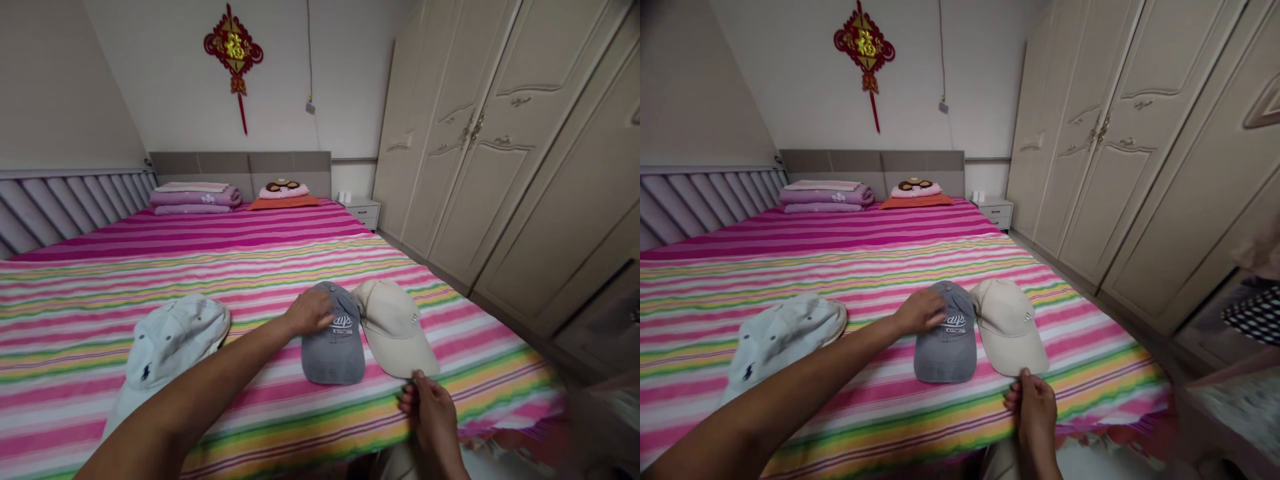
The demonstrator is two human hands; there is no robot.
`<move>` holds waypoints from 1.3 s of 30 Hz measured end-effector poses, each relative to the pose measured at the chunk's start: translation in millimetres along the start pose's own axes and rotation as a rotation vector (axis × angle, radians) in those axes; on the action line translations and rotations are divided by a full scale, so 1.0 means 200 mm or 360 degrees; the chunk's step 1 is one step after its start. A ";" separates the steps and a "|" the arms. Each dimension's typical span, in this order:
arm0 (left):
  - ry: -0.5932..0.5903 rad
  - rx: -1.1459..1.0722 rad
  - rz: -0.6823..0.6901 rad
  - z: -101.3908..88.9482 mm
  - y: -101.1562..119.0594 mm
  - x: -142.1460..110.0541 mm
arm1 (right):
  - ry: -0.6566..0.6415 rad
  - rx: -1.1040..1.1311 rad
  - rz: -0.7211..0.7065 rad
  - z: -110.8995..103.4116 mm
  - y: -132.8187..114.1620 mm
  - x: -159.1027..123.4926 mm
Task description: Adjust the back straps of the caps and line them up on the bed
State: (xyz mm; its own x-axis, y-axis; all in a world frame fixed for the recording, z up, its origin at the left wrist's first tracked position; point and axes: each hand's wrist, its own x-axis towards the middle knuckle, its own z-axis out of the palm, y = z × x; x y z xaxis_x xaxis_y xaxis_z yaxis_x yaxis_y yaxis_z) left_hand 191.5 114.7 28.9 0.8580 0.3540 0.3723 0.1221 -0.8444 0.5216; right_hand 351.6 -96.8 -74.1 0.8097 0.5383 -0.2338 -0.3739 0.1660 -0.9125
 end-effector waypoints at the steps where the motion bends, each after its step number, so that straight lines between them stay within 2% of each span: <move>1: -0.0109 0.0088 0.0123 0.03 0.01 -0.07 | -0.0011 0.0001 0.0060 0.00 -0.01 0.00; 3: -0.0281 0.0262 0.0369 0.10 0.03 -0.20 | 0.0002 -0.0012 0.0165 0.02 -0.01 0.01; 5: -0.0317 0.0503 0.0515 0.17 0.04 -0.30 | -0.0012 -0.0033 0.0206 0.03 -0.01 0.01; 10: -0.0395 0.0983 0.0674 0.27 0.08 -0.38 | -0.0013 -0.0052 0.0209 0.07 0.01 0.01; 18: -0.0236 0.1177 0.0593 0.33 0.11 -0.41 | -0.0025 -0.0065 0.0199 0.09 0.03 -0.02; 22: -0.0151 0.1046 0.0452 0.37 0.12 -0.42 | -0.0050 -0.0058 0.0221 0.10 0.03 -0.04; 25: 0.0051 0.0817 0.0354 0.37 0.13 -0.50 | -0.0105 -0.0054 0.0267 0.09 0.02 -0.08; 27: 0.0230 0.0638 0.0232 0.36 0.13 -0.61 | -0.0189 -0.0121 0.0330 0.08 0.03 -0.13; 29: 0.0411 0.0443 0.0011 0.33 0.13 -0.74 | -0.0319 -0.0232 0.0387 0.08 0.05 -0.18; 32: 0.0745 -0.0014 -0.0556 0.28 0.13 -0.97 | -0.0597 -0.0383 0.0462 0.11 0.10 -0.27; 35: 0.1183 -0.0776 -0.1234 0.21 0.15 -1.15 | -0.0872 -0.0451 0.0602 0.19 0.13 -0.35; 37: 0.1484 -0.1268 -0.1559 0.16 0.17 -1.25 | -0.0932 -0.0358 0.0733 0.25 0.13 -0.37; 39: 0.1752 -0.1616 -0.1770 0.12 0.20 -1.33 | -0.0885 -0.0184 0.0877 0.31 0.12 -0.38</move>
State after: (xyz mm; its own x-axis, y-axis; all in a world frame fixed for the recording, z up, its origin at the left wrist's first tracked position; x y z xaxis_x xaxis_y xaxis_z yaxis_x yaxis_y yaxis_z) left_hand -20.8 -23.2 -67.0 -0.1143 0.9231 -0.3673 -0.3332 0.3126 0.8895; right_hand 253.2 -81.8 -57.6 0.1651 0.8570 -0.4881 -0.5814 -0.3152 -0.7501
